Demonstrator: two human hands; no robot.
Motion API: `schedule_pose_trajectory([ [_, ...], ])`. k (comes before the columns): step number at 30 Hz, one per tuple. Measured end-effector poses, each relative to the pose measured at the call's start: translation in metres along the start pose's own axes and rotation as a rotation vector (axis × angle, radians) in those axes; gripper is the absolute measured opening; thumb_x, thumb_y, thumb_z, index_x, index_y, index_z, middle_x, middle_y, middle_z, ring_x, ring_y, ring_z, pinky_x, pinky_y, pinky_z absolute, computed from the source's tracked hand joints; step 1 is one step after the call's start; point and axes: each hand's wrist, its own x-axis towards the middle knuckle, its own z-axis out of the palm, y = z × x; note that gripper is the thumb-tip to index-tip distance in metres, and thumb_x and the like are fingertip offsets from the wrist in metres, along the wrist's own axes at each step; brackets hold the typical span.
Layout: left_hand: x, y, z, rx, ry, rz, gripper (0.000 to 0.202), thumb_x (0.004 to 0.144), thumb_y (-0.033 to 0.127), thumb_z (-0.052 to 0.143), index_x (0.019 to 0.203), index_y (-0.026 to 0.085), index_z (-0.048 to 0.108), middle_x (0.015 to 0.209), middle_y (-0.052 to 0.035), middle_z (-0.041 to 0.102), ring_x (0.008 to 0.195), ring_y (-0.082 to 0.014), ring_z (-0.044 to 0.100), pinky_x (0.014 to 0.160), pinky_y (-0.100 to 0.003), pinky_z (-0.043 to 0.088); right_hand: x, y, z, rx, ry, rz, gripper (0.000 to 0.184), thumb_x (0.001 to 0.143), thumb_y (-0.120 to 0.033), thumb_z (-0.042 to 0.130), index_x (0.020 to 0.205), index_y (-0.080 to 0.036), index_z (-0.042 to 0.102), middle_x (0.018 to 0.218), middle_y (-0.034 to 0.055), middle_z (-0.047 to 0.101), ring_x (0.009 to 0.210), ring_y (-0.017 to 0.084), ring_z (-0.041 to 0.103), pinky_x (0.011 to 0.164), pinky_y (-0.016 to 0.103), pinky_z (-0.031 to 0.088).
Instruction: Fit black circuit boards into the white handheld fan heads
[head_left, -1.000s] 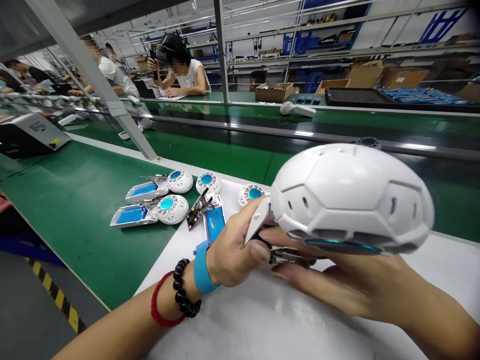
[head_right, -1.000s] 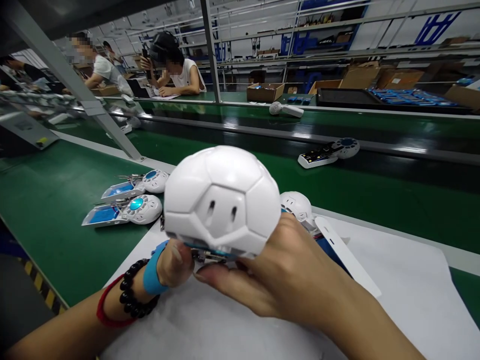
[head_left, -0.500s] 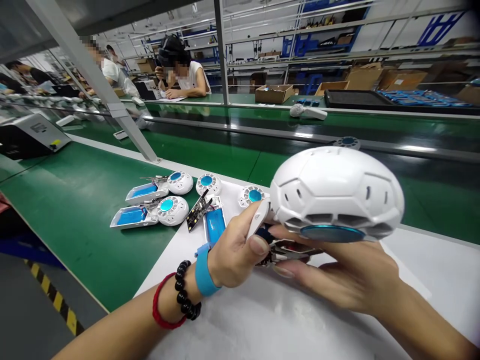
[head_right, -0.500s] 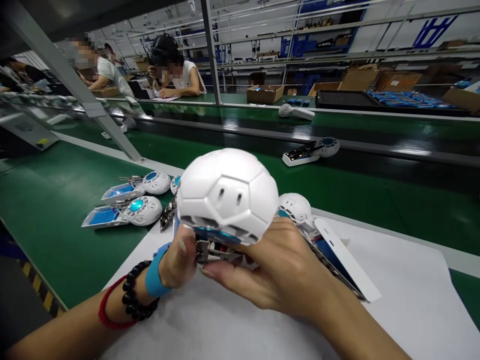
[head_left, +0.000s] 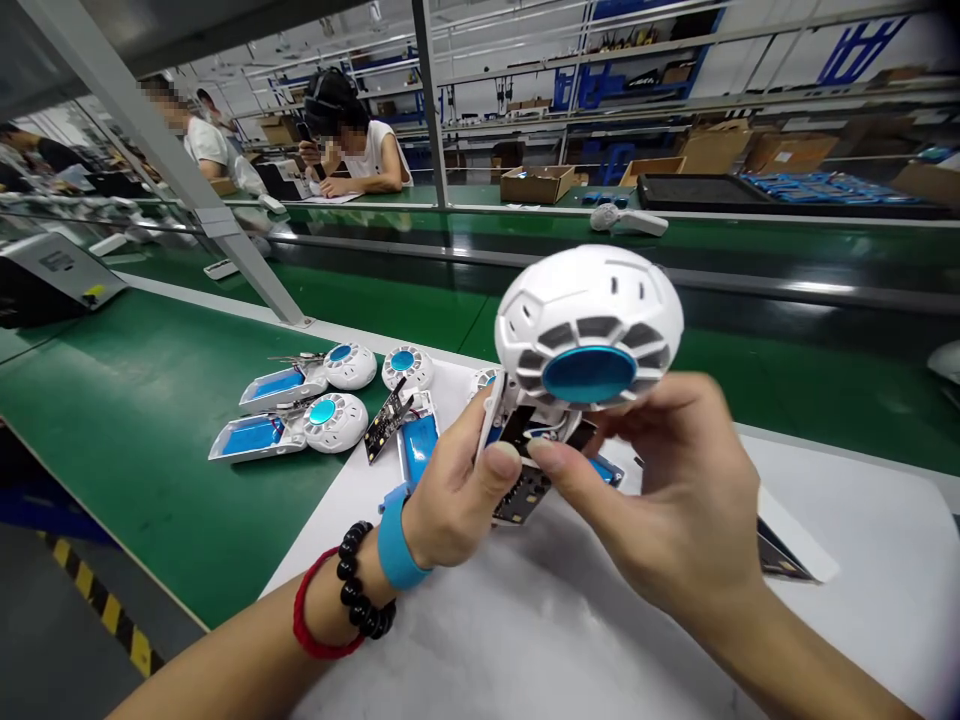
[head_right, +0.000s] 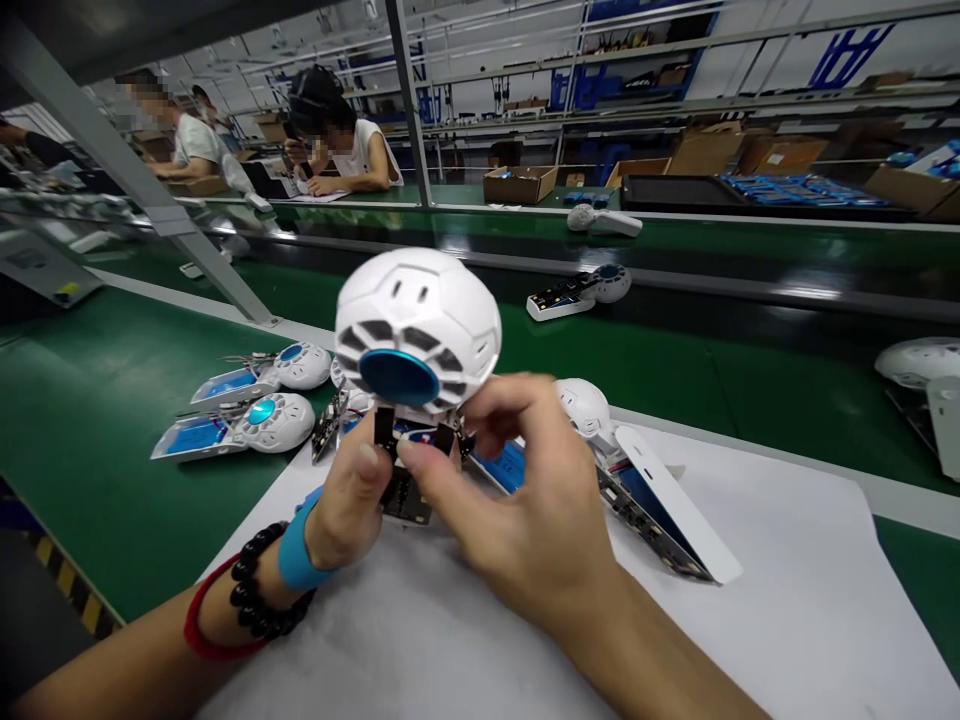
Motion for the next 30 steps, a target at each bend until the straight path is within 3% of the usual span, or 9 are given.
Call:
schedule_pose_trajectory([
  [2,0.001,0.002,0.001,0.024,0.056,-0.007,0.054,0.098,0.055,0.038,0.131,0.016,0.055,0.125,-0.0123,0.063,0.120,-0.0295,0.057,0.101,-0.039,0.049,0.002,0.000,0.006,0.140,0.004,0.174,0.029,0.081,-0.030,0.075,0.105,-0.027,0.059,0.095,0.0006,0.066,0.082,0.018,0.064,0.068,0.029,0.055],
  [5,0.002,0.004,0.002,0.025,0.096,-0.091,0.051,0.098,0.054,0.039,0.127,0.017,0.058,0.110,-0.0107,0.068,0.116,-0.0294,0.059,0.101,-0.040,0.049,0.010,-0.002,0.009,0.284,-0.203,0.360,0.015,0.086,-0.035,0.070,0.094,-0.023,0.066,0.087,0.0012,0.067,0.078,0.018,0.066,0.060,0.027,0.056],
  [10,0.004,0.003,0.001,0.001,0.077,-0.202,0.054,0.097,0.058,0.040,0.130,0.018,0.056,0.094,-0.0085,0.070,0.102,-0.0276,0.065,0.095,-0.039,0.052,0.019,0.003,0.005,0.254,-0.190,0.404,0.019,0.083,-0.038,0.071,0.090,-0.020,0.067,0.080,0.0015,0.068,0.076,0.018,0.066,0.064,0.028,0.056],
  [15,0.004,0.004,0.003,-0.042,0.057,-0.330,0.060,0.095,0.064,0.037,0.130,0.019,0.054,0.077,-0.0054,0.068,0.065,-0.0204,0.064,0.062,-0.031,0.055,0.019,0.011,0.005,0.313,-0.278,0.459,0.026,0.082,-0.041,0.073,0.094,-0.020,0.063,0.087,0.0034,0.070,0.080,0.020,0.067,0.072,0.031,0.057],
  [18,0.003,0.005,0.005,-0.077,0.058,-0.433,0.064,0.093,0.068,0.035,0.131,0.019,0.052,0.063,-0.0007,0.058,0.042,-0.0134,0.050,0.038,-0.025,0.044,0.016,0.013,0.009,0.324,-0.291,0.480,0.025,0.090,-0.039,0.064,0.105,-0.020,0.059,0.093,0.0041,0.070,0.082,0.019,0.068,0.074,0.032,0.058],
  [20,0.003,0.007,0.006,-0.084,0.057,-0.475,0.065,0.093,0.069,0.034,0.131,0.019,0.051,0.061,0.0013,0.053,0.038,-0.0114,0.044,0.032,-0.023,0.039,0.015,0.012,0.010,0.330,-0.290,0.459,0.020,0.094,-0.037,0.059,0.105,-0.020,0.057,0.094,0.0039,0.070,0.082,0.019,0.068,0.081,0.034,0.057],
  [23,0.005,0.011,0.003,-0.087,-0.005,-0.446,0.059,0.093,0.064,0.043,0.134,0.022,0.046,0.078,-0.0022,0.059,0.050,-0.0126,0.054,0.039,-0.022,0.048,0.020,0.011,0.005,0.301,-0.267,0.404,0.016,0.093,-0.032,0.059,0.104,-0.020,0.058,0.098,0.0044,0.070,0.089,0.020,0.067,0.087,0.035,0.055],
  [26,0.010,0.017,-0.002,-0.101,-0.121,-0.448,0.055,0.084,0.046,0.071,0.129,0.022,0.049,0.098,-0.0052,0.063,0.075,-0.0158,0.062,0.061,-0.023,0.056,0.029,0.010,-0.006,0.261,-0.174,0.392,0.015,0.090,-0.030,0.062,0.101,-0.019,0.061,0.097,0.0050,0.071,0.091,0.021,0.068,0.081,0.033,0.055],
  [30,0.014,0.021,-0.003,-0.101,-0.125,-0.550,0.040,0.079,0.037,0.077,0.106,0.016,0.057,0.090,-0.0031,0.061,0.077,-0.0147,0.059,0.068,-0.025,0.055,0.035,0.009,-0.013,0.271,-0.141,0.385,0.018,0.089,-0.033,0.063,0.099,-0.018,0.062,0.094,0.0055,0.072,0.087,0.021,0.069,0.076,0.032,0.056],
])
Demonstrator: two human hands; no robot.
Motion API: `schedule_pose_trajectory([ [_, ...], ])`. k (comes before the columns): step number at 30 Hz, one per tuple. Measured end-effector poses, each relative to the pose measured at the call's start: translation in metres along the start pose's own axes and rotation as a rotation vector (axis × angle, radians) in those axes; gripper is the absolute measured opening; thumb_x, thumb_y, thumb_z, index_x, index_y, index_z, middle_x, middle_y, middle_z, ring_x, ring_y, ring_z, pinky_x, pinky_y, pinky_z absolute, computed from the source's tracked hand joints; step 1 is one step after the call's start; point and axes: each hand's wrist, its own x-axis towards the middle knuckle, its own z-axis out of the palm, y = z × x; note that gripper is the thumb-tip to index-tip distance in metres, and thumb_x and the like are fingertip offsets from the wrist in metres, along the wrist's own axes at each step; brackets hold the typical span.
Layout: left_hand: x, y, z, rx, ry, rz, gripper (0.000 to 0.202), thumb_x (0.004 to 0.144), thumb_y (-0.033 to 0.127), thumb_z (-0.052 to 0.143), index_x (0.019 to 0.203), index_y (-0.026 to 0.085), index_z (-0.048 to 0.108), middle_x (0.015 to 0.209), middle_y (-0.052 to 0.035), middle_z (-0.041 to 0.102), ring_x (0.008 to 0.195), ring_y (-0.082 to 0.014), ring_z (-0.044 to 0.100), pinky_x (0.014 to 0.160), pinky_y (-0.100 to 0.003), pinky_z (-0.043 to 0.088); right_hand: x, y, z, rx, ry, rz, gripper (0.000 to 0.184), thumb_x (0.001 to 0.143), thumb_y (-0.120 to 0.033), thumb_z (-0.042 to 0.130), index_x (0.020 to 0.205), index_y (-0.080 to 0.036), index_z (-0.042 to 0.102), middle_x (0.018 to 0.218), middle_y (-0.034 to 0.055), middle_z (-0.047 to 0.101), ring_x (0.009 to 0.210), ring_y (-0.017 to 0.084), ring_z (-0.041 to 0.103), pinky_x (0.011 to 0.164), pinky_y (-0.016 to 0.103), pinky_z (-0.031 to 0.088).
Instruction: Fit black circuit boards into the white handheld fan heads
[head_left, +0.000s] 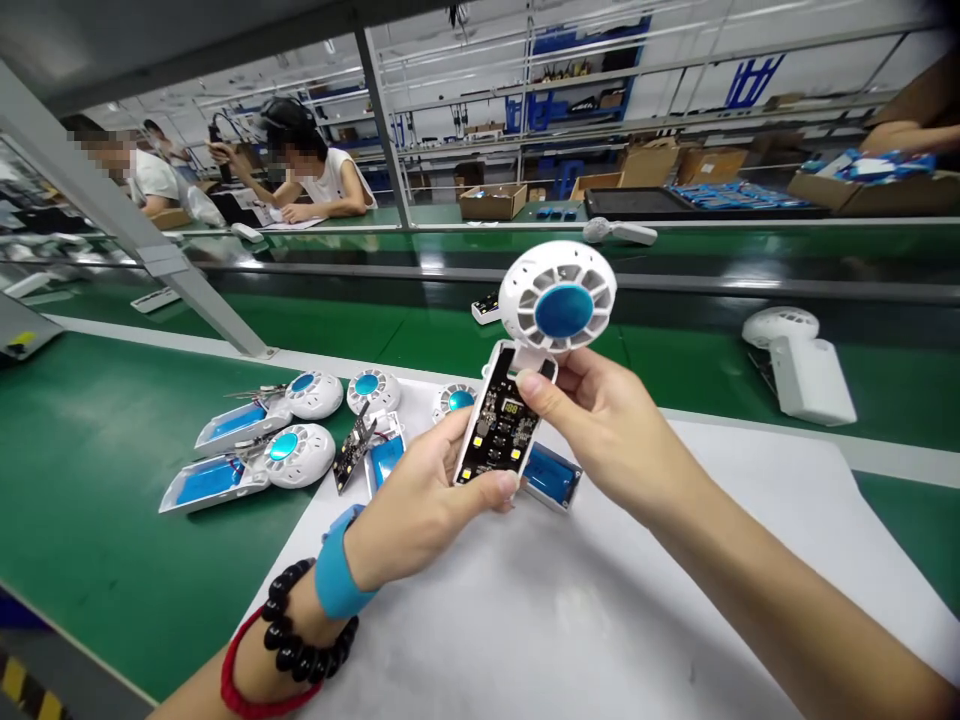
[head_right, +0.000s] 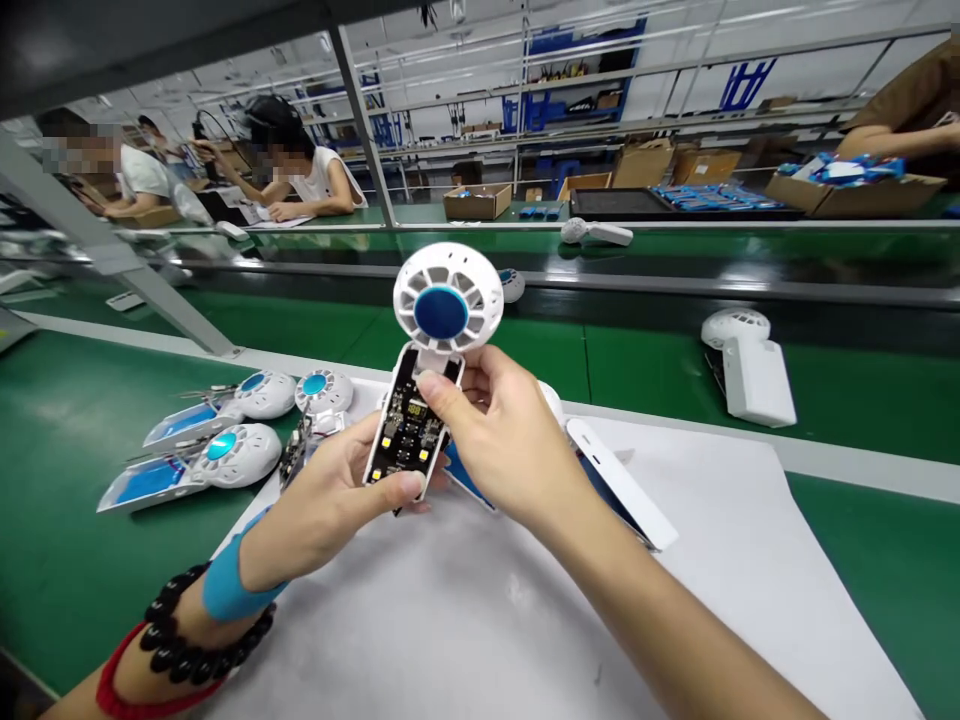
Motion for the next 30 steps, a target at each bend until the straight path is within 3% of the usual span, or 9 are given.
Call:
schedule_pose_trajectory([
  [6,0.001,-0.006,-0.001,0.028,0.082,-0.010,0.042,0.074,0.041,0.079,0.099,0.016,0.057,0.082,-0.0007,0.056,0.072,-0.0144,0.054,0.060,-0.026,0.055,0.000,0.008,0.004,-0.097,0.067,-0.053,0.014,0.084,-0.032,0.065,0.088,-0.019,0.061,0.085,0.0059,0.073,0.078,0.023,0.069,0.067,0.034,0.055],
  [12,0.000,0.000,-0.006,-0.008,-0.048,-0.052,0.046,0.086,0.053,0.065,0.110,0.017,0.049,0.081,-0.0033,0.064,0.074,-0.0153,0.062,0.066,-0.026,0.053,0.000,0.007,0.001,-0.025,-0.146,0.013,0.027,0.090,-0.042,0.063,0.104,-0.019,0.064,0.100,0.0068,0.073,0.093,0.023,0.069,0.083,0.035,0.055],
  [15,0.000,0.000,-0.003,-0.060,0.042,-0.003,0.051,0.086,0.062,0.059,0.109,0.018,0.047,0.075,-0.0009,0.062,0.057,-0.0143,0.062,0.053,-0.024,0.049,-0.004,0.003,0.002,-0.118,-0.128,0.035,0.045,0.089,-0.054,0.062,0.118,-0.019,0.061,0.114,0.0100,0.069,0.099,0.024,0.067,0.080,0.035,0.055],
  [18,-0.001,-0.002,-0.001,0.081,0.061,0.027,0.044,0.083,0.055,0.068,0.101,0.018,0.052,0.073,0.0012,0.060,0.052,-0.0140,0.059,0.050,-0.025,0.047,-0.008,-0.002,0.001,-0.211,-0.004,-0.067,0.077,0.078,-0.058,0.071,0.141,-0.024,0.042,0.125,0.0097,0.063,0.096,0.023,0.066,0.075,0.034,0.055],
  [19,-0.002,-0.003,-0.001,0.153,0.051,0.047,0.040,0.083,0.051,0.069,0.099,0.018,0.054,0.073,0.0010,0.061,0.056,-0.0146,0.059,0.054,-0.025,0.047,-0.009,-0.004,0.000,-0.267,-0.009,-0.102,0.076,0.075,-0.054,0.074,0.139,-0.025,0.044,0.118,0.0075,0.066,0.090,0.022,0.066,0.070,0.032,0.055],
  [21,-0.005,-0.004,-0.001,0.284,0.046,0.115,0.030,0.086,0.043,0.068,0.099,0.018,0.058,0.082,-0.0011,0.064,0.071,-0.0168,0.061,0.067,-0.027,0.049,-0.011,-0.008,-0.002,-0.361,-0.095,-0.118,0.054,0.076,-0.045,0.074,0.122,-0.025,0.057,0.093,0.0023,0.070,0.073,0.019,0.065,0.060,0.028,0.052],
  [24,-0.009,-0.003,0.000,0.388,0.023,0.186,0.028,0.089,0.042,0.064,0.102,0.018,0.059,0.094,-0.0040,0.067,0.088,-0.0208,0.060,0.078,-0.030,0.047,-0.011,-0.013,-0.005,-0.314,-0.136,-0.075,0.028,0.081,-0.043,0.067,0.100,-0.022,0.063,0.074,-0.0007,0.066,0.060,0.015,0.060,0.050,0.022,0.047],
  [27,-0.010,-0.001,0.001,0.360,0.002,0.222,0.036,0.090,0.050,0.058,0.106,0.017,0.059,0.090,-0.0054,0.066,0.078,-0.0192,0.059,0.071,-0.030,0.046,-0.010,-0.019,-0.005,-0.236,-0.101,-0.061,0.029,0.082,-0.044,0.067,0.097,-0.020,0.064,0.072,-0.0009,0.064,0.057,0.013,0.058,0.049,0.021,0.047],
  [30,-0.010,0.002,0.002,0.213,-0.063,0.165,0.049,0.095,0.060,0.042,0.112,0.015,0.055,0.087,-0.0075,0.067,0.070,-0.0176,0.061,0.063,-0.028,0.048,-0.012,-0.023,-0.004,-0.230,-0.080,-0.067,0.031,0.081,-0.045,0.068,0.099,-0.020,0.064,0.070,-0.0015,0.063,0.054,0.013,0.057,0.045,0.020,0.046],
])
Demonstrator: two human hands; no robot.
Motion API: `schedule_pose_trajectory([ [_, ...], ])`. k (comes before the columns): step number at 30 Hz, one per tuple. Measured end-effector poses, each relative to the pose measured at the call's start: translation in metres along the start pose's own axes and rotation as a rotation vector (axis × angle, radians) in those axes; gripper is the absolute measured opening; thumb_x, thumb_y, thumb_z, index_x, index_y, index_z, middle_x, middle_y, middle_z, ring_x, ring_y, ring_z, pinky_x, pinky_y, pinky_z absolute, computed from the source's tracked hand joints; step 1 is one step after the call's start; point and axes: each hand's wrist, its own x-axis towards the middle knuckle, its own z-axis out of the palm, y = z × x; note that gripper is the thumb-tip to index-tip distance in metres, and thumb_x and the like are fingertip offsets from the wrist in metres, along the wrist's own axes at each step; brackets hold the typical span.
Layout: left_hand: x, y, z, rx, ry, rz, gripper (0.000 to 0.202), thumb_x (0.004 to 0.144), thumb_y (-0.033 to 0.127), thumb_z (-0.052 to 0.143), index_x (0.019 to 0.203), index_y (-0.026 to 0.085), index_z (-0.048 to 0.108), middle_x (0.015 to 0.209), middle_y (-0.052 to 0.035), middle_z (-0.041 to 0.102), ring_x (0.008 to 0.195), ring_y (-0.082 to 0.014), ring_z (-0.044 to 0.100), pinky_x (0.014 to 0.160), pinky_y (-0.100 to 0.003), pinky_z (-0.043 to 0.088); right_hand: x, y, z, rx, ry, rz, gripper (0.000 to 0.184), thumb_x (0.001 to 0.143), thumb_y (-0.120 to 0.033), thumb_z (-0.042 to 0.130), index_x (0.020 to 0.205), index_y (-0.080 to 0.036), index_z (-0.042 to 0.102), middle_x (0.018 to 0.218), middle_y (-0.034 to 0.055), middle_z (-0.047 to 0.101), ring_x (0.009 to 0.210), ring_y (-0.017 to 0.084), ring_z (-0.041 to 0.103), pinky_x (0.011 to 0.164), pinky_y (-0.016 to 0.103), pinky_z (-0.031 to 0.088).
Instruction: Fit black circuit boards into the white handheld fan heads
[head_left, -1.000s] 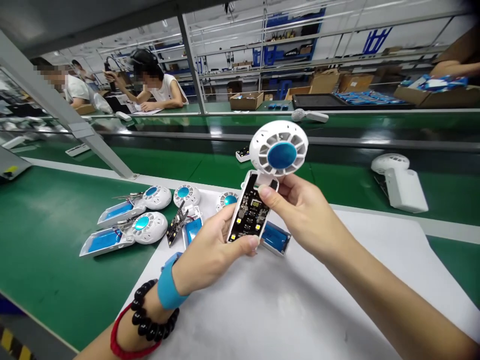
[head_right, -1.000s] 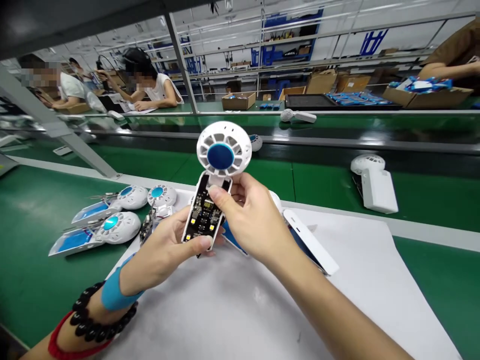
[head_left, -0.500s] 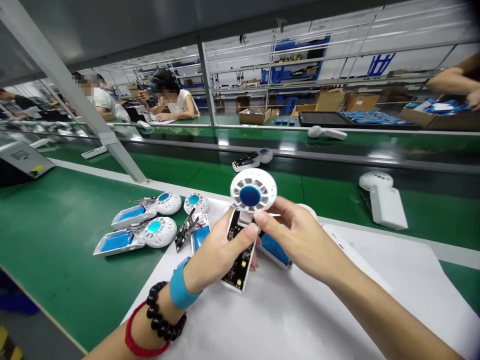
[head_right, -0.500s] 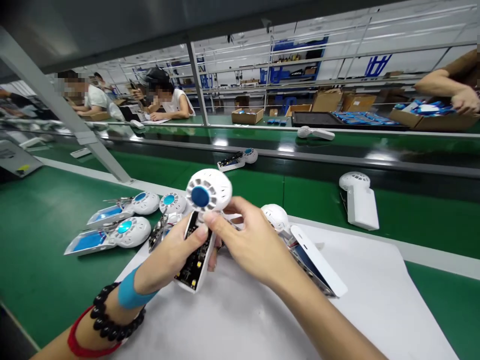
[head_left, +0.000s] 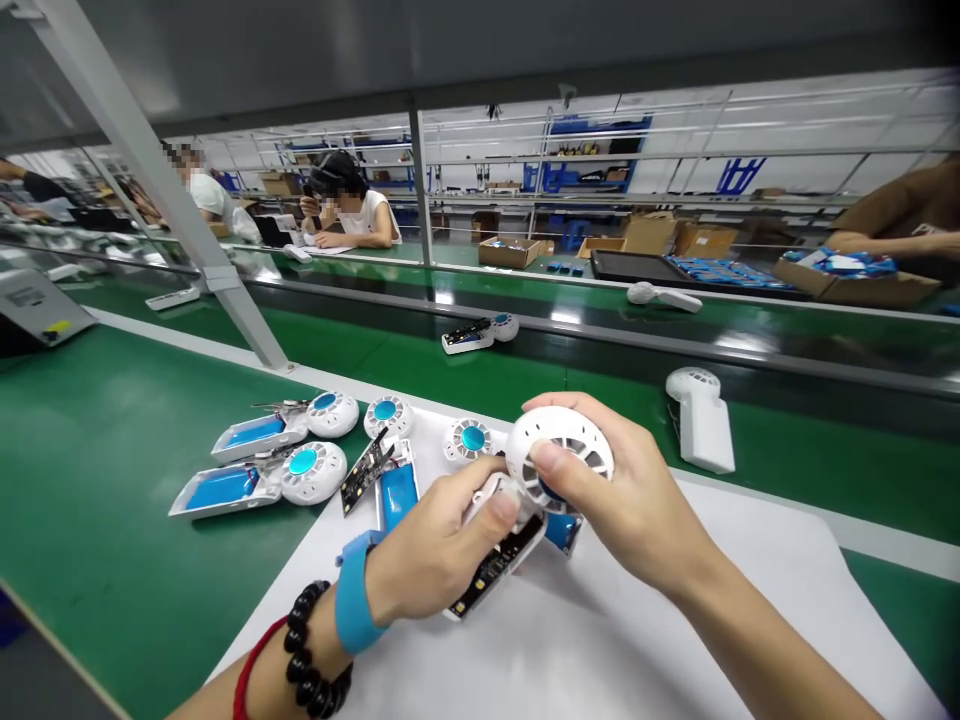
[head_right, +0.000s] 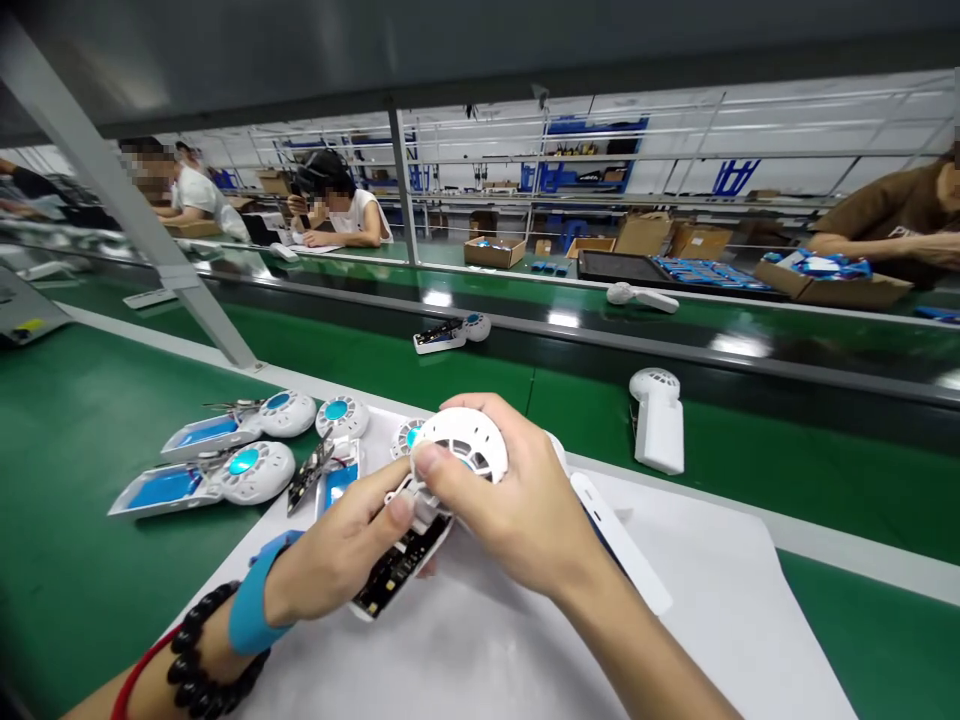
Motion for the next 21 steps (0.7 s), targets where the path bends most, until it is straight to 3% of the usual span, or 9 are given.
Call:
schedule_pose_trajectory([
  [4,0.000,0.001,-0.001,-0.117,-0.060,-0.097,0.054,0.091,0.066,0.044,0.099,0.014,0.055,0.080,-0.0072,0.064,0.063,-0.0169,0.061,0.054,-0.025,0.047,-0.002,-0.003,0.002,-0.022,-0.003,0.007,0.032,0.082,-0.048,0.066,0.098,-0.021,0.063,0.066,-0.0025,0.062,0.050,0.012,0.056,0.042,0.019,0.044],
  [7,-0.001,-0.001,-0.002,-0.082,0.025,-0.006,0.053,0.090,0.064,0.050,0.091,0.013,0.059,0.080,-0.0066,0.062,0.066,-0.0159,0.058,0.058,-0.025,0.045,-0.003,-0.003,0.003,-0.038,-0.010,-0.005,0.032,0.083,-0.049,0.065,0.097,-0.020,0.064,0.067,-0.0021,0.062,0.052,0.012,0.056,0.045,0.019,0.046],
  [10,-0.001,0.002,-0.003,-0.097,0.067,0.088,0.051,0.090,0.062,0.053,0.093,0.012,0.064,0.085,-0.0071,0.064,0.079,-0.0185,0.059,0.071,-0.028,0.046,-0.005,-0.001,0.006,-0.016,0.051,0.018,0.040,0.082,-0.055,0.067,0.105,-0.022,0.065,0.080,0.0006,0.067,0.063,0.014,0.061,0.054,0.020,0.051],
  [13,0.001,0.014,-0.002,-0.279,0.234,0.136,0.050,0.091,0.061,0.052,0.098,0.013,0.063,0.095,-0.0092,0.068,0.089,-0.0210,0.063,0.081,-0.030,0.049,-0.008,0.004,0.017,0.123,0.049,0.045,0.059,0.081,-0.063,0.067,0.126,-0.025,0.057,0.108,0.0068,0.069,0.086,0.020,0.067,0.071,0.026,0.057],
  [15,0.006,0.024,-0.004,-0.435,0.405,0.131,0.053,0.091,0.065,0.047,0.102,0.014,0.060,0.099,-0.0103,0.069,0.089,-0.0210,0.065,0.081,-0.031,0.051,-0.010,0.006,0.026,0.217,-0.080,0.113,0.067,0.081,-0.062,0.068,0.134,-0.025,0.052,0.115,0.0097,0.068,0.091,0.022,0.068,0.075,0.030,0.058],
  [17,0.012,0.034,-0.010,-0.468,0.498,0.106,0.059,0.090,0.070,0.043,0.110,0.015,0.057,0.103,-0.0105,0.068,0.089,-0.0203,0.065,0.081,-0.031,0.052,-0.007,0.009,0.031,0.269,-0.234,0.220,0.066,0.081,-0.060,0.069,0.133,-0.022,0.054,0.099,0.0089,0.071,0.077,0.021,0.068,0.065,0.029,0.057],
  [18,0.015,0.039,-0.015,-0.423,0.489,0.095,0.062,0.090,0.071,0.042,0.115,0.015,0.056,0.107,-0.0109,0.068,0.093,-0.0206,0.064,0.083,-0.032,0.051,-0.004,0.012,0.031,0.289,-0.281,0.263,0.062,0.082,-0.060,0.069,0.128,-0.020,0.057,0.084,0.0064,0.071,0.067,0.019,0.065,0.059,0.028,0.055],
  [21,0.027,0.047,-0.041,-0.118,0.307,0.108,0.064,0.092,0.065,0.046,0.130,0.015,0.051,0.126,-0.0137,0.062,0.111,-0.0221,0.061,0.097,-0.034,0.048,0.018,0.026,0.015,0.360,-0.268,0.349,0.051,0.076,-0.061,0.073,0.103,-0.019,0.067,0.047,-0.0027,0.052,0.046,0.013,0.051,0.048,0.022,0.049],
])
